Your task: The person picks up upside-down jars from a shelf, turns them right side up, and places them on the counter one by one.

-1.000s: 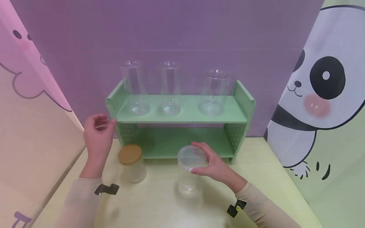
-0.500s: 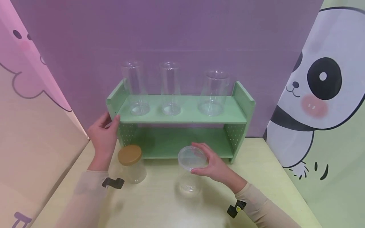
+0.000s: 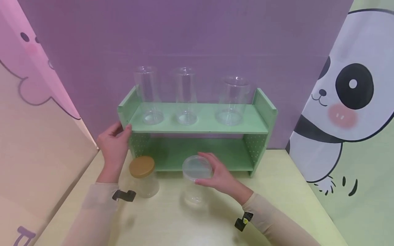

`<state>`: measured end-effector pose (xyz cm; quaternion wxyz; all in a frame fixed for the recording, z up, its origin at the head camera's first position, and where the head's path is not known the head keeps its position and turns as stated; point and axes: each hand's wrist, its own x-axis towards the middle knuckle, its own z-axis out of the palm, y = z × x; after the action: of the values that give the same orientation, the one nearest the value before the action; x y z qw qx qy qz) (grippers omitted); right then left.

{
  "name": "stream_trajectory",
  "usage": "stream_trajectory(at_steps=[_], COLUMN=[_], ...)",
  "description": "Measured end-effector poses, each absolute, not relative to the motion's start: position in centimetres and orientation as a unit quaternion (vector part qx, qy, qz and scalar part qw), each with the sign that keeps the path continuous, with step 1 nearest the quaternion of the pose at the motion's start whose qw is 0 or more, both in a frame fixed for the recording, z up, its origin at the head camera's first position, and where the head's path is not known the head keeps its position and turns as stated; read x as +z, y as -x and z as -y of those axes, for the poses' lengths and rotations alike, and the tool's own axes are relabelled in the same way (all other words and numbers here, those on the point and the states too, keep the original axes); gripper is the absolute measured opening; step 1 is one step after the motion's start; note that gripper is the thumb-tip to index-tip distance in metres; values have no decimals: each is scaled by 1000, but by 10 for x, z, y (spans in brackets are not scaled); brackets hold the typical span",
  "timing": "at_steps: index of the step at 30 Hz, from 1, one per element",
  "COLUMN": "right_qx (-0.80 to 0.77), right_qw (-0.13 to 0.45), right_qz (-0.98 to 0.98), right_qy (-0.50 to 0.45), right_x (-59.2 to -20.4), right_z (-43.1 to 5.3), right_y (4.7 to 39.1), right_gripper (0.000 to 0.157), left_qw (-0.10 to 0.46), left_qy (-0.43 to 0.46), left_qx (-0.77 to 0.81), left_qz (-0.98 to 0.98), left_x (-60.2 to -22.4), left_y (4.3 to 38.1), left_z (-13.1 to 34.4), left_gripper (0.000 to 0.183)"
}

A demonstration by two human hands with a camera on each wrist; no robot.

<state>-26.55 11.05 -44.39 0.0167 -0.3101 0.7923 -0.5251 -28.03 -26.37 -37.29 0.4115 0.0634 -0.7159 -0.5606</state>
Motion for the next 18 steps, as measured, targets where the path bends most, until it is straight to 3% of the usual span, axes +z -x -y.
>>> stream_trajectory(at_steps=[18], right_qx=[-529], right_qw=[10], right_qz=[-765], right_qy=[367], right_x=[-453], right_z=[-34], right_y=[283], right_gripper=[100], left_qw=[396], left_qy=[-78], left_qx=[-571], left_qz=[715], left_x=[-368], left_y=[276], left_z=[258], left_gripper=[32])
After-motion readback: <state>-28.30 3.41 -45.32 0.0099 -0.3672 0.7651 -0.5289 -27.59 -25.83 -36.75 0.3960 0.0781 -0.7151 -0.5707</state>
